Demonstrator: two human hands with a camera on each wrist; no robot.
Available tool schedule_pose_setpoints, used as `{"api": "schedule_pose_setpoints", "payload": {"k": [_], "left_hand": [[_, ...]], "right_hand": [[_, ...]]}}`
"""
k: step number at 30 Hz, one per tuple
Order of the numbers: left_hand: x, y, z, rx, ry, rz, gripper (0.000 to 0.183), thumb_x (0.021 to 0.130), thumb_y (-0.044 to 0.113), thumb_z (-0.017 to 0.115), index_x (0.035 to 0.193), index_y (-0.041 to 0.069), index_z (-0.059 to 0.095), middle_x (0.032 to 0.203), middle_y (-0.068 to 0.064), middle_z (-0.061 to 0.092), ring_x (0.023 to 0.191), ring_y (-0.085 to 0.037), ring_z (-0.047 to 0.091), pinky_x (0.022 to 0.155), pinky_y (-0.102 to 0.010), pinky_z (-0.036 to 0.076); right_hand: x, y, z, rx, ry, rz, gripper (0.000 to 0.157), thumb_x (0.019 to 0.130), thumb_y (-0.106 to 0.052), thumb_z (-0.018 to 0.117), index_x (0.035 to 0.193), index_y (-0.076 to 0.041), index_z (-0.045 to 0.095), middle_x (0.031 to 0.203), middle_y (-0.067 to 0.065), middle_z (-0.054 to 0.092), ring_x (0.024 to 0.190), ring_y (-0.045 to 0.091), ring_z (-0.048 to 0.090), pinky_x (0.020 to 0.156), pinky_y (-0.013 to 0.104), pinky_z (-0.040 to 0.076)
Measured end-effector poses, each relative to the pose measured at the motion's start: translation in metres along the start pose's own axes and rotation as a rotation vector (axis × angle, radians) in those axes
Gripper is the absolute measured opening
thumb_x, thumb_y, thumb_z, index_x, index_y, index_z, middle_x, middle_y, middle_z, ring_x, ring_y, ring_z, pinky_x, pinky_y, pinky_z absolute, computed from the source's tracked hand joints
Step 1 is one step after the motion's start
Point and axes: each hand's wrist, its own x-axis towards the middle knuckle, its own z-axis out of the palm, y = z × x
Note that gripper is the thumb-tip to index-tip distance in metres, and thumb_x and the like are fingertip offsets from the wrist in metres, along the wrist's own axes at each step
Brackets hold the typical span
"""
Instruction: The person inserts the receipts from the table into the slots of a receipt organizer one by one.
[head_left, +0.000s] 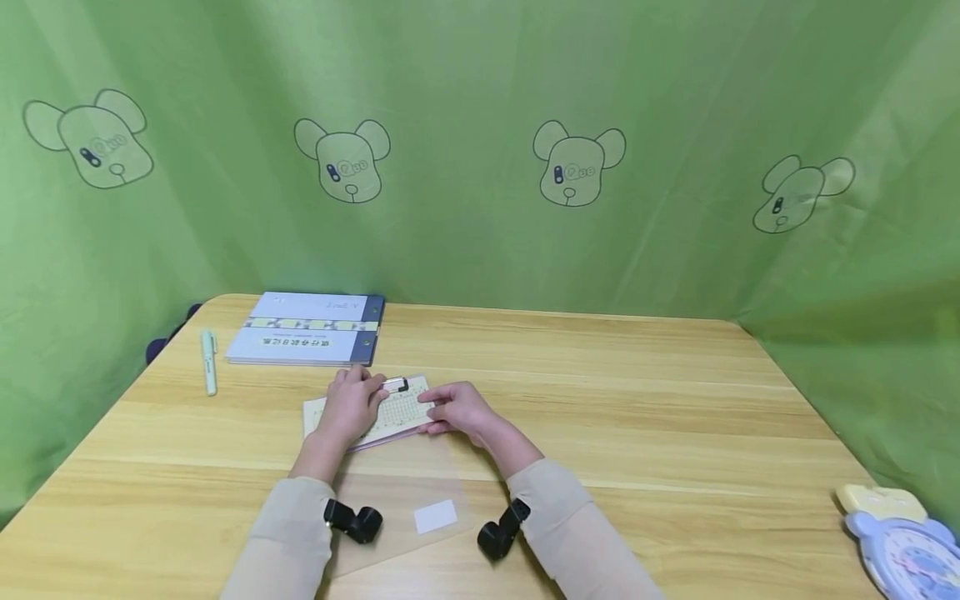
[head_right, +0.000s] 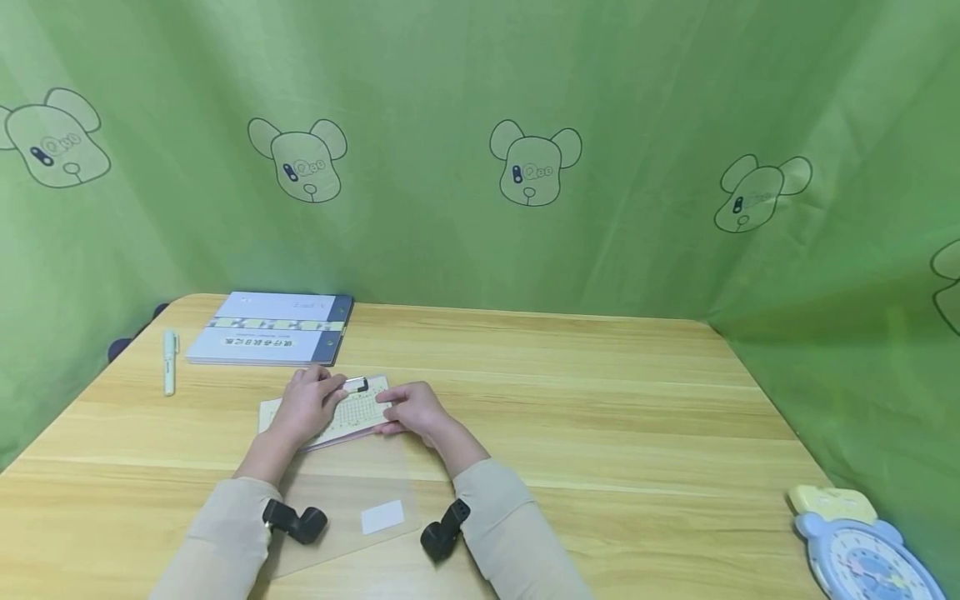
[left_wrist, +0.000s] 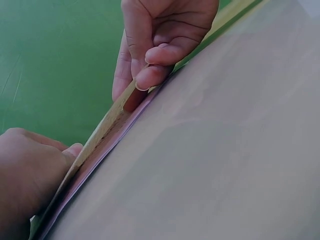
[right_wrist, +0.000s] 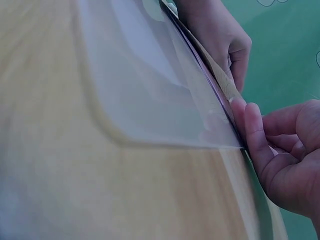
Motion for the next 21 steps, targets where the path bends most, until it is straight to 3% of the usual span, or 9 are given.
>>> {"api": "schedule_pose_setpoints", "payload": {"k": [16,21], "left_hand": [[-0.002,-0.001,0.004,-0.080,0.006,-0.080,0.033,0.080,0.021,0.059,0.108,0.004,0.060,0.097,-0.012,0.048,0.087,-0.027,0.039,0.076,-0.041,0.031],[-0.001,-0.001,0.002,-0.109,-0.003,-0.096,0.035,0.080,0.021,0.059,0.109,0.002,0.059,0.098,-0.013,0.048,0.089,-0.027,0.038,0.078,-0.042,0.029]], "right_hand": [[-0.013,0.016,-0.010,0.060,-0.011,-0.126,0.030,0.079,0.011,0.050,0.108,0.012,0.051,0.087,0.017,0.059,0.061,0.016,0.059,0.059,0.026,0.048],[-0.017,0.015,-0.015,0.052,0.011,-0.132,0.030,0.079,0.008,0.052,0.108,0.013,0.050,0.090,0.019,0.058,0.062,0.016,0.058,0.060,0.027,0.048]]}}
